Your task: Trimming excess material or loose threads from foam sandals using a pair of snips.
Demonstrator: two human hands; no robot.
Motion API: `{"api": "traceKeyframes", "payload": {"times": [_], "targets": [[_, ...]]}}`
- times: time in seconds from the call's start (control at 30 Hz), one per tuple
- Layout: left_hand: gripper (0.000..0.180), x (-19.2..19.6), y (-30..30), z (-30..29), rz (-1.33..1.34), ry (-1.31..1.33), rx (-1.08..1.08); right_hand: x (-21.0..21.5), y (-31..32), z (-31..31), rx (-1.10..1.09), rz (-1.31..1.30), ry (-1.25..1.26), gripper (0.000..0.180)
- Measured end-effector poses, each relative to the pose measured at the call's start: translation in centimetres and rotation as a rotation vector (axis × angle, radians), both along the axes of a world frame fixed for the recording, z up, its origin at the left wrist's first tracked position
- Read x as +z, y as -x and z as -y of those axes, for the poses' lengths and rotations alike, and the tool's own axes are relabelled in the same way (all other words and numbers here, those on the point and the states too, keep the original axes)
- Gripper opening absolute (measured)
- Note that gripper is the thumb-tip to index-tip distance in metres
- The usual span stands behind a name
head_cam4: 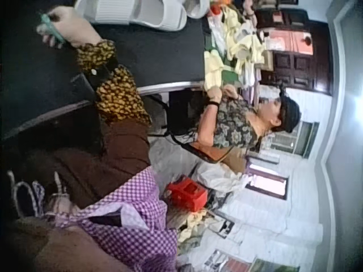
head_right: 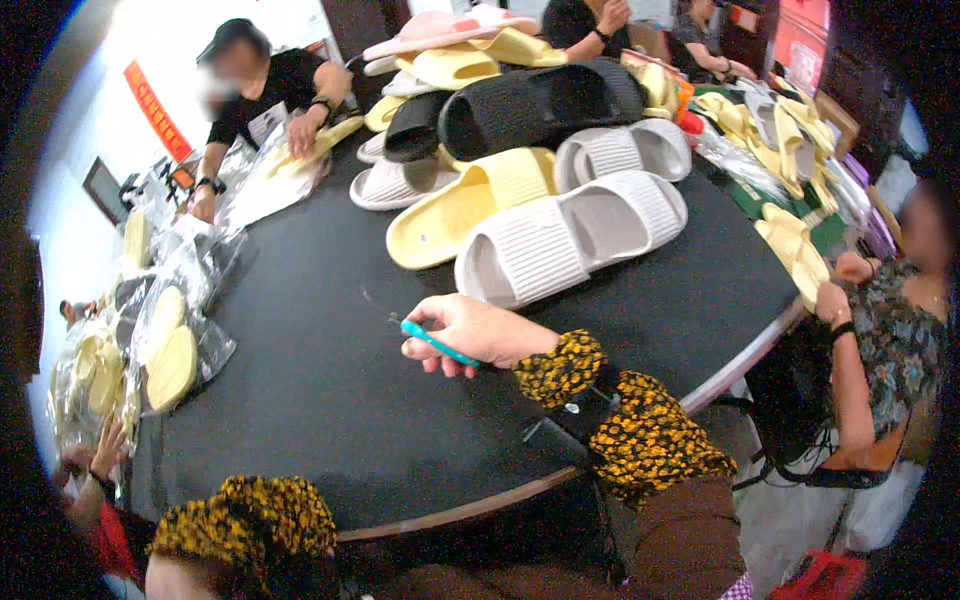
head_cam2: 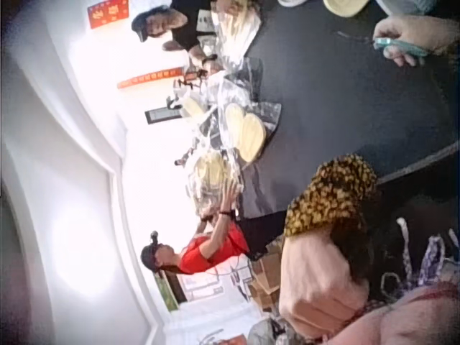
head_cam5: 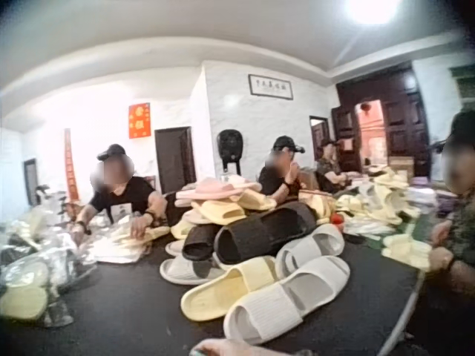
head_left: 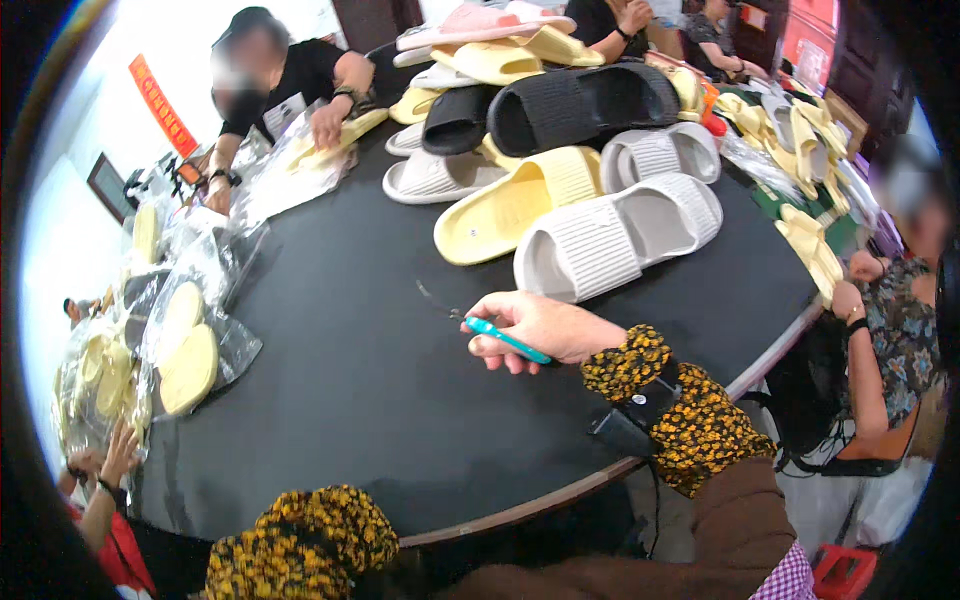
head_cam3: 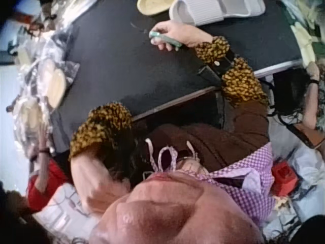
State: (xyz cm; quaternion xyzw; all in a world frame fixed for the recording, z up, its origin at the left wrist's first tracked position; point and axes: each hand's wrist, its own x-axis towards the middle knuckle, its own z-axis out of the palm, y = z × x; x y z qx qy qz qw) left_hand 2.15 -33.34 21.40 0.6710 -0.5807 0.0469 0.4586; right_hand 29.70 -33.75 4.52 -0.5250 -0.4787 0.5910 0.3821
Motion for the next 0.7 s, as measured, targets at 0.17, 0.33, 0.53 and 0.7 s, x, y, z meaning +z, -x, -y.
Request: {"api": "traceKeyframes", "payload": {"times": [0.17,0.33,0.53,0.7], "targets": [[0.031,0.5,-1.2,-0.4,0.021,0.018,0.065,-0.6,0.2,0.0,-0.002,-0.032,-0.056,0.038],[0.031,-0.1,-2.1,-1.1,0.034,0.076,0.11,-1.0,0.1,0.1,-0.011,-0.059,-0.052,0.037],[0.028,-0.5,-2.9,-1.1,-0.023,0.068,0.124,0.0,0.3,0.2,-0.033,-0.001,-0.079,0.04],[0.028,-0.8,-2.9,-1.4,-0.025,0.073,0.174,-0.3,0.0,-0.1,-0.025,-0.017,-0.061,0.037]]}}
